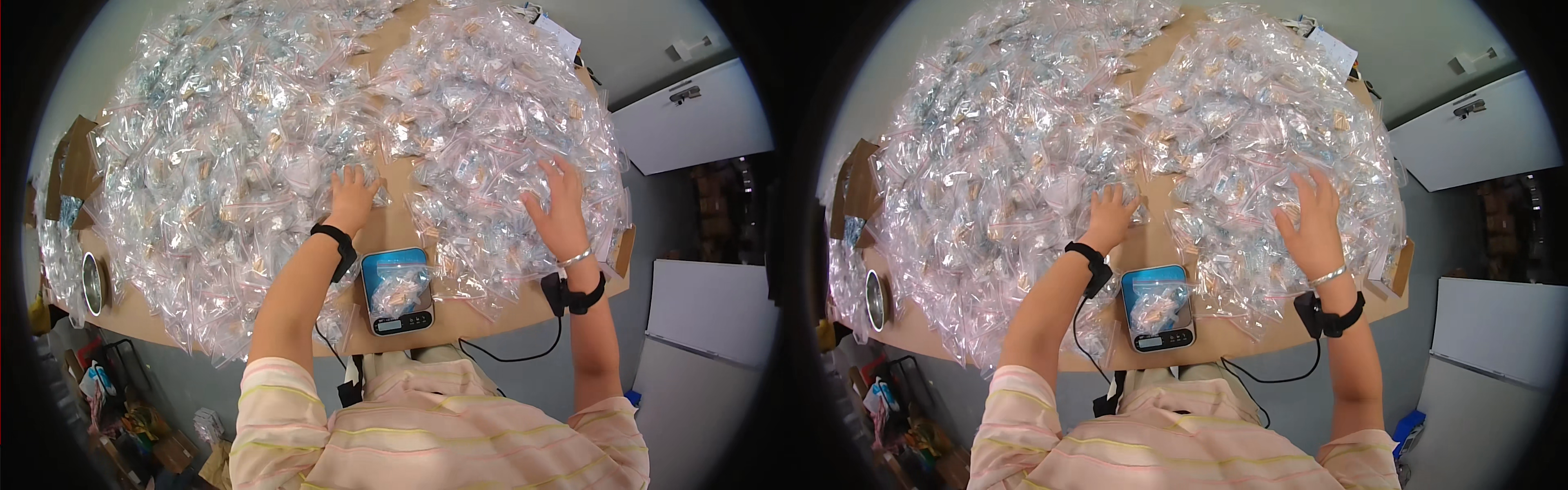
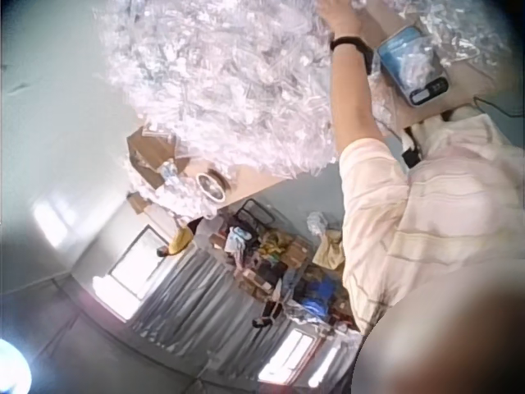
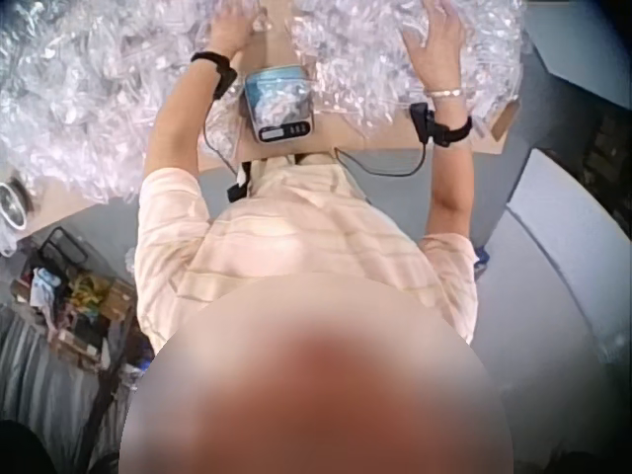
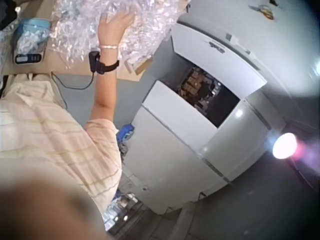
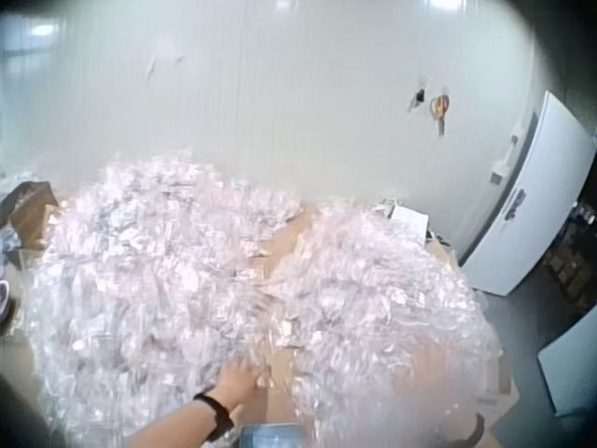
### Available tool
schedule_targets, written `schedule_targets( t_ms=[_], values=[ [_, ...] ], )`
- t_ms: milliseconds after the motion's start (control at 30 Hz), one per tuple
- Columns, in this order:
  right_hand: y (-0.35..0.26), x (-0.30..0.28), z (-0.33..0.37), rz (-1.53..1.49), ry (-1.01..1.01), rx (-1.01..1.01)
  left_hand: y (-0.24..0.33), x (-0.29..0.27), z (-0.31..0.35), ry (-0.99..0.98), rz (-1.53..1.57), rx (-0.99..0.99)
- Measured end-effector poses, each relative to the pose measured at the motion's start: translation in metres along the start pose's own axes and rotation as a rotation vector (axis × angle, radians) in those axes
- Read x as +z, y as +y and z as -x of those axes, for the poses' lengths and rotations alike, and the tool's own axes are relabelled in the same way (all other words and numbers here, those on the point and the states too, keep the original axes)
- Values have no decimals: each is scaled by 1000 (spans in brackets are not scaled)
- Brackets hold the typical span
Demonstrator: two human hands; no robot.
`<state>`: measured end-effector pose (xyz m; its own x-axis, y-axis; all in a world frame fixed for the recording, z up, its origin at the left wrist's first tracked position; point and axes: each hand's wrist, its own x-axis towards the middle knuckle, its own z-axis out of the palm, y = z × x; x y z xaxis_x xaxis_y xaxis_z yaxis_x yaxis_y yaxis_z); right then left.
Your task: Weighing small plastic bags containing metal parts on a digital scale and organizing them.
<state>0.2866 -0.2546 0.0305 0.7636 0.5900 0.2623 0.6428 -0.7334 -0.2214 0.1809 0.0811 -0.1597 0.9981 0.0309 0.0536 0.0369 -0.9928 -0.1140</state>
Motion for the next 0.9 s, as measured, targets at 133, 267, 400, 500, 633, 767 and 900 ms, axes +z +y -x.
schedule_targets(
  t_ms=[133,267,400,500,633,767,900],
  values=[
    [-12,4,44,-158,-148,84,10,0,-14,-162,-110,155],
    [-21,7,59,-183,-151,29,2,3,-3,39,-162,230],
    [-25,5,60,-249,-141,54,2,-56,22,367,215,34],
    [-60,9,47,-549,-257,141,2,-110,49,261,868,-332],
    [-121,28,44,-1230,-478,340,13,-204,79,124,1496,-414],
    [-148,27,30,-1476,-719,258,20,-223,111,227,1604,-410],
    [-160,36,29,-1356,-795,57,18,-226,139,384,946,-118]
  ],
)
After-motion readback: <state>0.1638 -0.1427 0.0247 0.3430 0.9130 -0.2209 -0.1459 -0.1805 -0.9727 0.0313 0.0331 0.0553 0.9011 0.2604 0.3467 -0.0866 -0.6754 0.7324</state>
